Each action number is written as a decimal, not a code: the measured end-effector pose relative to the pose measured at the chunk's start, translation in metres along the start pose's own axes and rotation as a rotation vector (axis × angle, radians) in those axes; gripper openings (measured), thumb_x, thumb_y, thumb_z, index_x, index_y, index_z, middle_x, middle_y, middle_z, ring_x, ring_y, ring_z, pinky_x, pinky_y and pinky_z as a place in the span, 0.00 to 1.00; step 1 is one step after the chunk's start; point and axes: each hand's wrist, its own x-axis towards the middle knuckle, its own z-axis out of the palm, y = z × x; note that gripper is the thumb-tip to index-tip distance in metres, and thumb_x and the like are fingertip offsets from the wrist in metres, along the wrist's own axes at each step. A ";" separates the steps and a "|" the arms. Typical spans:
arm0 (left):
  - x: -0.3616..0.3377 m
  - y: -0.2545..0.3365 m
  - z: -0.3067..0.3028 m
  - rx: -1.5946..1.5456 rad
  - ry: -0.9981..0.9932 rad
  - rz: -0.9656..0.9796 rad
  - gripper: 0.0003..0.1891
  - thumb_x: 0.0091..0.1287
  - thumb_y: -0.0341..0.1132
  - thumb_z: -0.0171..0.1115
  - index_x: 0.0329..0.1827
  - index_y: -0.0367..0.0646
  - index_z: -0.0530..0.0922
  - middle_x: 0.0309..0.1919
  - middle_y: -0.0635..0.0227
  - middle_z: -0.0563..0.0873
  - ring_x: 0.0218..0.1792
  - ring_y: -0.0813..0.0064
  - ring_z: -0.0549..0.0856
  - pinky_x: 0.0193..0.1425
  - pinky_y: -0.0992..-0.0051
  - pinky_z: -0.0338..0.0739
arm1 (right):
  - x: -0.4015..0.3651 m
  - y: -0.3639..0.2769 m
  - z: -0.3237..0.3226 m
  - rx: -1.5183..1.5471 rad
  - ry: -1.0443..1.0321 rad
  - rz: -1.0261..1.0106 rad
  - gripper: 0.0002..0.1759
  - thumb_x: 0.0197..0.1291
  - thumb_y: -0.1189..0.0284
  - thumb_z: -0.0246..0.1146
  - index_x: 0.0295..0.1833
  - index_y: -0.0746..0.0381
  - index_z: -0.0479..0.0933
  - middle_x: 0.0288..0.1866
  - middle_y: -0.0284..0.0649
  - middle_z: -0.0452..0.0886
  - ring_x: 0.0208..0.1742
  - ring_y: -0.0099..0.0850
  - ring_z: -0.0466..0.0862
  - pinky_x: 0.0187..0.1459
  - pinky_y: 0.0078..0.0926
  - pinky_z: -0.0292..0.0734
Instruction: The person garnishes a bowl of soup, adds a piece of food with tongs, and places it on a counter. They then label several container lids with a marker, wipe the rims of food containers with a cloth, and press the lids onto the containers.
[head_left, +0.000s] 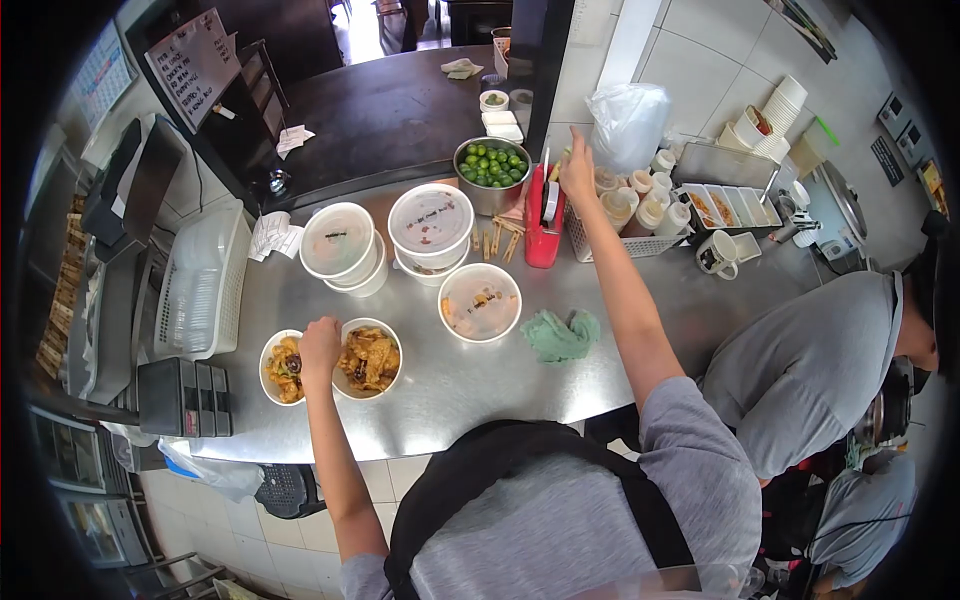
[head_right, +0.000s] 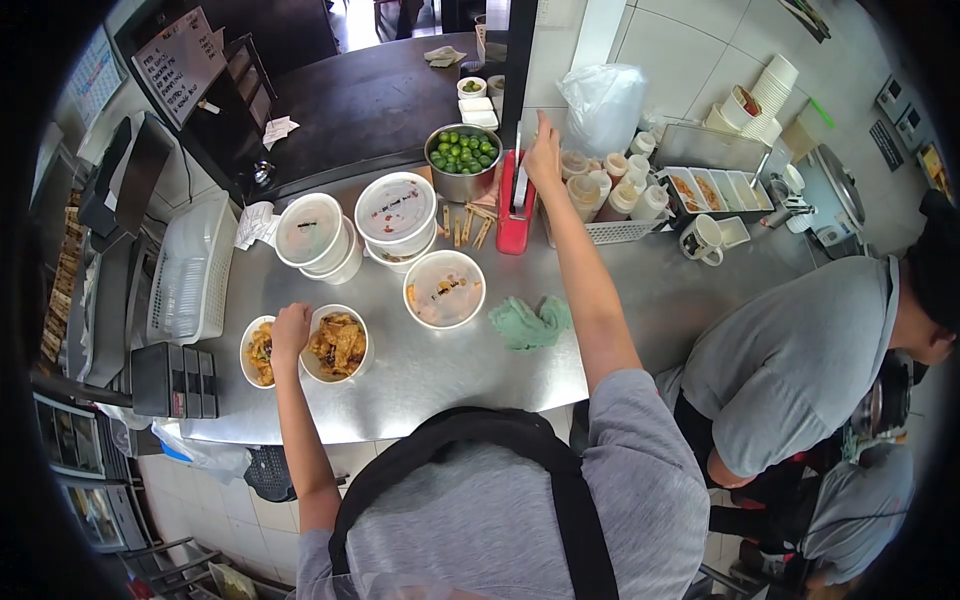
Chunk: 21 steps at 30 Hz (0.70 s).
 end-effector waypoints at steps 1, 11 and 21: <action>-0.002 -0.001 0.002 -0.023 0.032 0.016 0.08 0.60 0.32 0.52 0.34 0.40 0.79 0.29 0.52 0.82 0.35 0.51 0.81 0.39 0.57 0.75 | -0.007 -0.003 -0.011 0.018 -0.122 0.000 0.16 0.53 0.81 0.52 0.50 0.63 0.69 0.39 0.53 0.77 0.40 0.46 0.78 0.41 0.39 0.72; -0.022 -0.004 0.009 -0.421 -0.059 0.186 0.09 0.56 0.27 0.57 0.38 0.42 0.82 0.31 0.53 0.83 0.34 0.56 0.82 0.39 0.64 0.76 | -0.215 -0.041 -0.149 -0.279 -1.162 0.154 0.07 0.35 0.70 0.67 0.25 0.57 0.79 0.26 0.43 0.80 0.30 0.41 0.80 0.33 0.37 0.74; -0.025 0.014 0.015 -0.547 -0.253 0.361 0.05 0.56 0.33 0.60 0.33 0.44 0.80 0.29 0.62 0.83 0.33 0.62 0.83 0.38 0.68 0.75 | -0.288 -0.135 -0.071 0.489 -1.031 0.161 0.10 0.54 0.70 0.62 0.29 0.63 0.70 0.20 0.37 0.71 0.22 0.27 0.70 0.26 0.25 0.65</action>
